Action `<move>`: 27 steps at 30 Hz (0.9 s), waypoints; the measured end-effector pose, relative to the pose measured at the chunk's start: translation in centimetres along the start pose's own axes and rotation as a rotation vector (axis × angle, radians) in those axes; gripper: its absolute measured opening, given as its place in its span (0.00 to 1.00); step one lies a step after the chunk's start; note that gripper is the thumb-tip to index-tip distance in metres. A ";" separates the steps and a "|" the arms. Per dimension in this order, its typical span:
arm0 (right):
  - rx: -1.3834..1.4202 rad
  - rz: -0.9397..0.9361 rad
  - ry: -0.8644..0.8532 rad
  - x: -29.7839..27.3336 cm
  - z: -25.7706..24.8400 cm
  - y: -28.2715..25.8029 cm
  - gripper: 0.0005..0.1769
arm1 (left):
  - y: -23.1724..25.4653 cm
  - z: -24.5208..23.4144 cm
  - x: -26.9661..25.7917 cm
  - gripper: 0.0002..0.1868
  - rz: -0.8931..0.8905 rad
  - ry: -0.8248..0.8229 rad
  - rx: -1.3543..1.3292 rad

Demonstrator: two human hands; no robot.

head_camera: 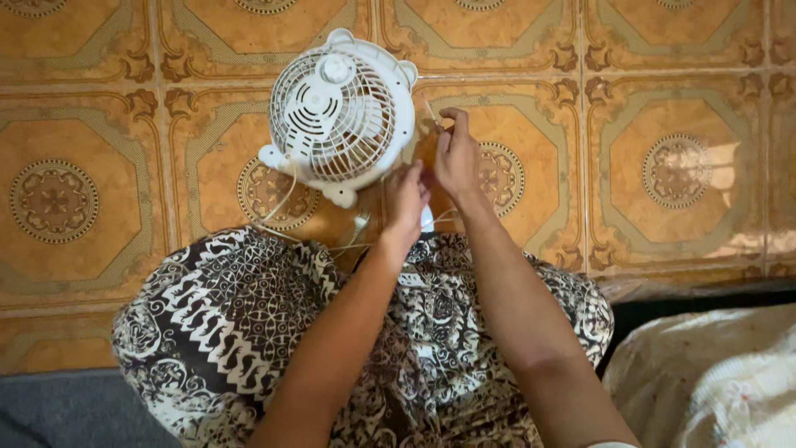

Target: The person assembles a small white electric fan by attaching the front grille, inserting the fan blades, and securing the rear grille with screws. They use a screwdriver to tighten the screws and ensure the fan is fully assembled.

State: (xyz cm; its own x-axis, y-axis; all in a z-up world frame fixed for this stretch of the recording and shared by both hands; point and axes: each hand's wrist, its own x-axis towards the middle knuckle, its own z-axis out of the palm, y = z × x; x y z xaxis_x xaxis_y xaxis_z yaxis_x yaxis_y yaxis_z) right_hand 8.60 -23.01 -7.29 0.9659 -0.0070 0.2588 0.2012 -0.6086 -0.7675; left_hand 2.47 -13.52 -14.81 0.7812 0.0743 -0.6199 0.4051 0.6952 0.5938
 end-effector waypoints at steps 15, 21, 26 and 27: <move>0.226 0.370 -0.132 0.7 0.2 -2.9 0.14 | -1.0 1.5 4.4 0.23 -0.052 0.074 -0.597; 0.154 0.265 -0.086 0.4 0.3 -2.6 0.13 | -2.3 -0.9 5.1 0.25 0.021 0.098 -0.542; 0.185 0.271 -0.126 0.3 0.1 -3.6 0.16 | -2.4 -3.3 4.3 0.26 0.008 0.137 -0.575; 0.189 0.310 -0.153 0.3 0.1 -3.8 0.18 | -2.2 -3.6 4.3 0.26 0.000 0.136 -0.589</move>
State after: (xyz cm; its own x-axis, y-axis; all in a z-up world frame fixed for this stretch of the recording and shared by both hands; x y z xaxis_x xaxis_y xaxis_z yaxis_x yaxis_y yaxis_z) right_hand 8.10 -20.61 -4.34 0.9959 -0.0403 -0.0816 -0.0910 -0.4392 -0.8938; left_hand 3.17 -12.13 -20.64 0.6979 0.1383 -0.7027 0.0435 0.9712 0.2344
